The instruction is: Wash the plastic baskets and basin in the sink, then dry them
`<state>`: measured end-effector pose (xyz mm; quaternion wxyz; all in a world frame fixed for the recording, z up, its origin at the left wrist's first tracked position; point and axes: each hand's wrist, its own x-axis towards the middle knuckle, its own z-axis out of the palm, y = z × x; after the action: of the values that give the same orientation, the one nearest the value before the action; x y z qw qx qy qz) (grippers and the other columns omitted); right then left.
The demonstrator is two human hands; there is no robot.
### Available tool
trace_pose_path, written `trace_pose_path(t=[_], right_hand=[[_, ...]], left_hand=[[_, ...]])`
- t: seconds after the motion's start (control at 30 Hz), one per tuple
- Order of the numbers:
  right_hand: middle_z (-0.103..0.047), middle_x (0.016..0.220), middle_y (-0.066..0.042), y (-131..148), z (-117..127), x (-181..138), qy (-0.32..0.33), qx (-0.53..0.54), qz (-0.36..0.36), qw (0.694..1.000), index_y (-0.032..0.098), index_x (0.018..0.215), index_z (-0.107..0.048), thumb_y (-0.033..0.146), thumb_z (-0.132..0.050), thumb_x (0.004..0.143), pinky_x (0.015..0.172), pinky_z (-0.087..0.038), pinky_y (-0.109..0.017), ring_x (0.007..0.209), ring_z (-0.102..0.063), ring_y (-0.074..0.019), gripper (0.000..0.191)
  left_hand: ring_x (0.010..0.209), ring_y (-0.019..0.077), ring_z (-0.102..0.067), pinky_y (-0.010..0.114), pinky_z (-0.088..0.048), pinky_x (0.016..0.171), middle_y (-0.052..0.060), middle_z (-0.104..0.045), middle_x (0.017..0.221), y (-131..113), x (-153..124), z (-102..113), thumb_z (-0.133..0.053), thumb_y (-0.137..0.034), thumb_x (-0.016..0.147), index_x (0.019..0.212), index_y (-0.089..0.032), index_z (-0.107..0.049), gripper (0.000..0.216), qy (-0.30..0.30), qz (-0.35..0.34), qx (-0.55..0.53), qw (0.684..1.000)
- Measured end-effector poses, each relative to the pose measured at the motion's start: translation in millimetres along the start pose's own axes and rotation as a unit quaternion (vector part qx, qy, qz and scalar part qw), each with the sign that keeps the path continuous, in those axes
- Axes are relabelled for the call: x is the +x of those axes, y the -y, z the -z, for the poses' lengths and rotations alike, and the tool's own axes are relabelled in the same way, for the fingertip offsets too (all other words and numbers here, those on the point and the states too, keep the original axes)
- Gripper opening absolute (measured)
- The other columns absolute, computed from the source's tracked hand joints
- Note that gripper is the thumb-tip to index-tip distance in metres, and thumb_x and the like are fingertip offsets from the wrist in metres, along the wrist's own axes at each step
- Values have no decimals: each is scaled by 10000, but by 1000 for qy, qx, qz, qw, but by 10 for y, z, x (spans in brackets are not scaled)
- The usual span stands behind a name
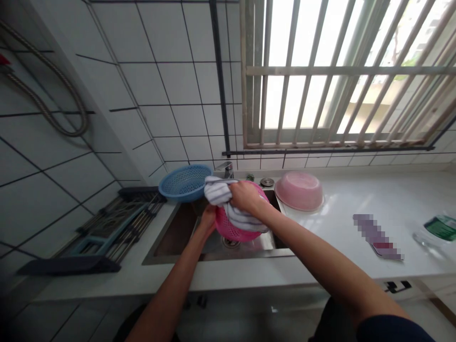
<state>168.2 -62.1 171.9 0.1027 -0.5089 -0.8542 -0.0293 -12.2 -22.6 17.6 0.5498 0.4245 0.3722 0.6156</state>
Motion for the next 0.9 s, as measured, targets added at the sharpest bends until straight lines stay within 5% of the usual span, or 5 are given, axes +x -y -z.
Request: trace_pose_path(t=[0.13,0.33,0.63,0.8,0.9], right_hand=[[-774,965,-205,-647,118,209,-53,36,-110,992,99,964,-770,213,-611,829,745,-499,-296,831,-715,-254,238],[-796,930,-126,-1299,-52,19,-177,196,-116,958,114,873,-776,284,-581,841,686,-486,-272,817,-687,-250,261],[-793,1044,-150,-1292,-582,-541,-203,270,-273,901,131,1035,-781,293,-638,812,810,-535,-309,939,-740,-285,311],[-769,1152,-119,-1404,-280,-482,-287,441,-321,787,124,1205,-711,470,-695,838,809,-573,-307,990,-726,-264,505],[-753,1187,-138,-1261,31,-307,-288,435,-302,798,133,1219,-704,622,-585,927,859,-566,-313,1054,-713,-279,582]], left_hand=[[912,237,-712,340,-555,847,102,-780,968,-77,-12,50,-844,-571,752,1059,-121,-759,552,23,10,-48,999],[1113,263,-694,425,-541,1024,115,-754,1205,-235,-21,72,-800,-542,825,1217,-157,-713,556,-10,4,-203,979],[1325,271,-597,452,-521,1083,90,-720,1323,-641,-218,-25,-640,-538,953,1243,-228,-716,431,-47,-3,-274,961],[1274,249,-631,403,-513,1092,102,-734,1295,-736,-458,13,-710,-484,924,1201,-186,-738,407,-76,-58,-225,970],[1182,238,-678,365,-537,1051,102,-758,1234,-704,-608,-76,-795,-500,846,1145,-173,-761,444,-91,-78,-175,977]])
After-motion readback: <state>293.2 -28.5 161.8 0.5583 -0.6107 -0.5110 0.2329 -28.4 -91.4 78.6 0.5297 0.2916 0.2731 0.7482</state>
